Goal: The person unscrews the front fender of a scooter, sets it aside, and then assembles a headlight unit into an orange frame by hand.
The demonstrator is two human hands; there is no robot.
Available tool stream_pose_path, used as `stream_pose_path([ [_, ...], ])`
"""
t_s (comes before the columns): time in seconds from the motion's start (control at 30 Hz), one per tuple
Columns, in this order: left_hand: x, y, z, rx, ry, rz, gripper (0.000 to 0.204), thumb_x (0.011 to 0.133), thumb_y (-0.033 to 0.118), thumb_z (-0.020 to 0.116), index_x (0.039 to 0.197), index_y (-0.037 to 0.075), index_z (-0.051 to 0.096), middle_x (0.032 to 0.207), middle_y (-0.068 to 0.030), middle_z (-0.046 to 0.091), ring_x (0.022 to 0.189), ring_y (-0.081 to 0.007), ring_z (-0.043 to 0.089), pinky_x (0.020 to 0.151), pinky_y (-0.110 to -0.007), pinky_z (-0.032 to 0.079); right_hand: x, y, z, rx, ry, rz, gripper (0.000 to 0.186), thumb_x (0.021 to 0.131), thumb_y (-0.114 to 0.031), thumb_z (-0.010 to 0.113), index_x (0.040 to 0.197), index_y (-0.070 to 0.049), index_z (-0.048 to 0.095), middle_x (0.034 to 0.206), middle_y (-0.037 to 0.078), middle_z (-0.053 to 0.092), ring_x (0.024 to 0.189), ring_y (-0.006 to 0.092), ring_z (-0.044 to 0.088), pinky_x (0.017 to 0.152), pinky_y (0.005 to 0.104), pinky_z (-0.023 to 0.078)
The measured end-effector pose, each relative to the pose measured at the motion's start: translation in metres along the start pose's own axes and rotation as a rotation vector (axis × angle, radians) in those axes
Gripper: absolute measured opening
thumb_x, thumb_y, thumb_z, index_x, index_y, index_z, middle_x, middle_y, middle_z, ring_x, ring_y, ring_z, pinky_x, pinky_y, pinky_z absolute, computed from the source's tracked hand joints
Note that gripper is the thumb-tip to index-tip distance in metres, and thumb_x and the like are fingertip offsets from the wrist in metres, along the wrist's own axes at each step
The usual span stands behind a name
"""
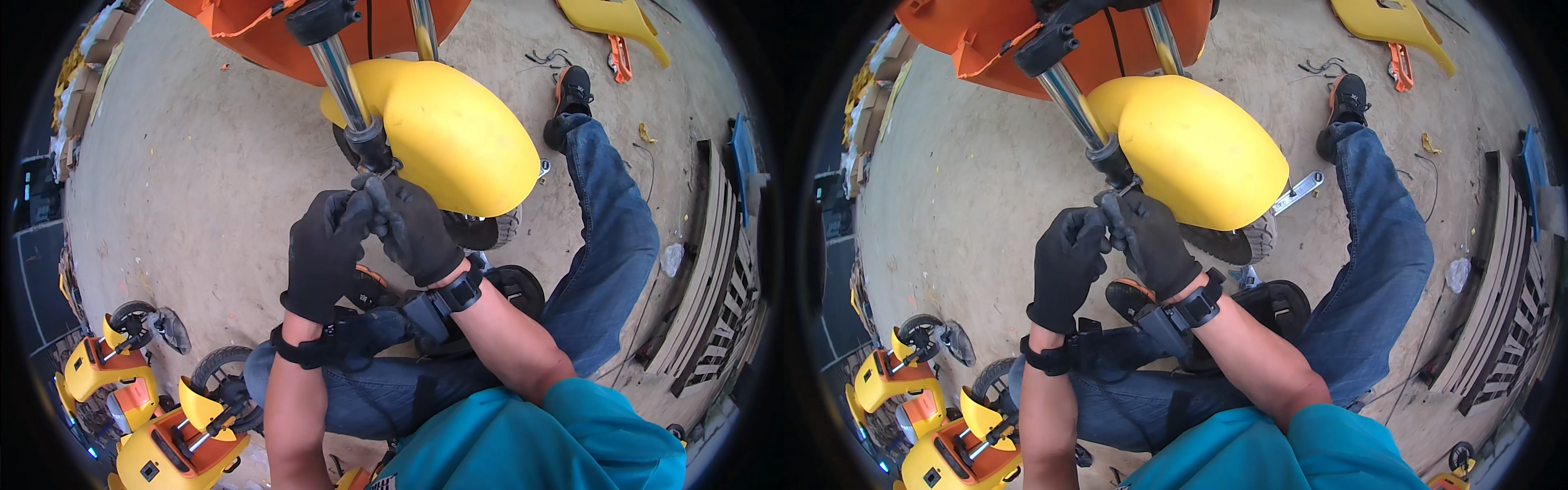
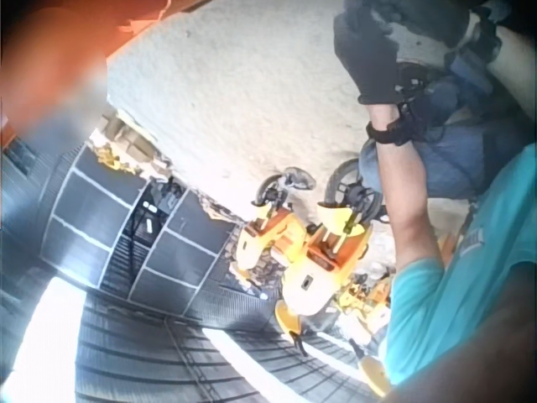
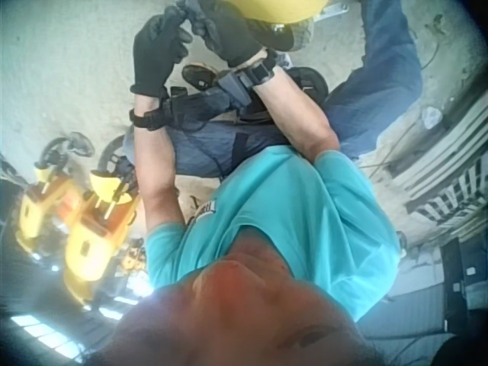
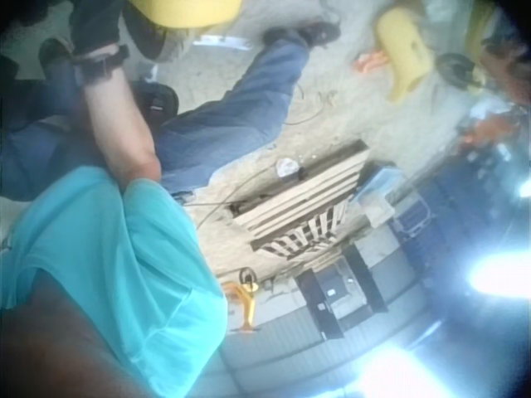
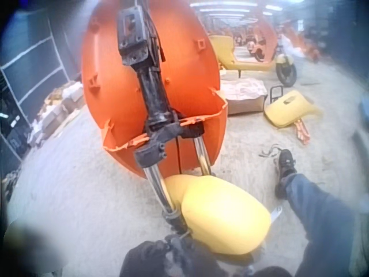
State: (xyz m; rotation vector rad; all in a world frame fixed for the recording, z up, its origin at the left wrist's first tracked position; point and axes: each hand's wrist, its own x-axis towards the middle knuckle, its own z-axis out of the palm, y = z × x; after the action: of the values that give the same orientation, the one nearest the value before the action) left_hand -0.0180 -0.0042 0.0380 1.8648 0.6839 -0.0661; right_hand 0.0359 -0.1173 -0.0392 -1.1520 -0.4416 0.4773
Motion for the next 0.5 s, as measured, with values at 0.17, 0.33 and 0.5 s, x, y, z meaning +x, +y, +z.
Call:
stream_pose_path([
  [0.17,0.008,0.004,-0.018,-0.263,-0.193,-0.349,0.039,0.099,0.039,0.050,0.092,0.003,0.063,0.062,-0.0023,0.059,0.041,-0.0056,0.046,0.038,-0.021,0.034,0.004,-0.007,0.002,0.393,0.141,0.481,0.031,0.097,-0.032,0.057,0.110,-0.004,0.064,0.072,-0.003,0.051,0.061,0.0034,0.042,0.053,0.0190,0.032],
  [0.33,0.001,-0.014,-0.004,0.492,0.063,0.417,0.023,0.095,0.023,0.059,0.098,0.000,0.063,0.071,-0.0077,0.064,0.058,-0.0133,0.060,0.055,-0.028,0.048,-0.001,0.001,0.007,0.567,0.153,0.500,0.029,0.096,-0.018,0.056,0.120,-0.004,0.060,0.073,0.000,0.052,0.061,0.0055,0.045,0.051,0.0197,0.035],
  [0.5,0.000,-0.017,0.006,0.598,0.259,0.503,0.023,0.087,0.010,0.066,0.106,-0.001,0.060,0.084,-0.0115,0.067,0.077,-0.0192,0.066,0.070,-0.033,0.052,-0.005,0.001,0.003,-0.197,0.009,-0.081,0.037,0.083,0.006,0.052,0.119,-0.001,0.058,0.078,0.006,0.056,0.065,0.0152,0.053,0.057,0.0257,0.045],
])
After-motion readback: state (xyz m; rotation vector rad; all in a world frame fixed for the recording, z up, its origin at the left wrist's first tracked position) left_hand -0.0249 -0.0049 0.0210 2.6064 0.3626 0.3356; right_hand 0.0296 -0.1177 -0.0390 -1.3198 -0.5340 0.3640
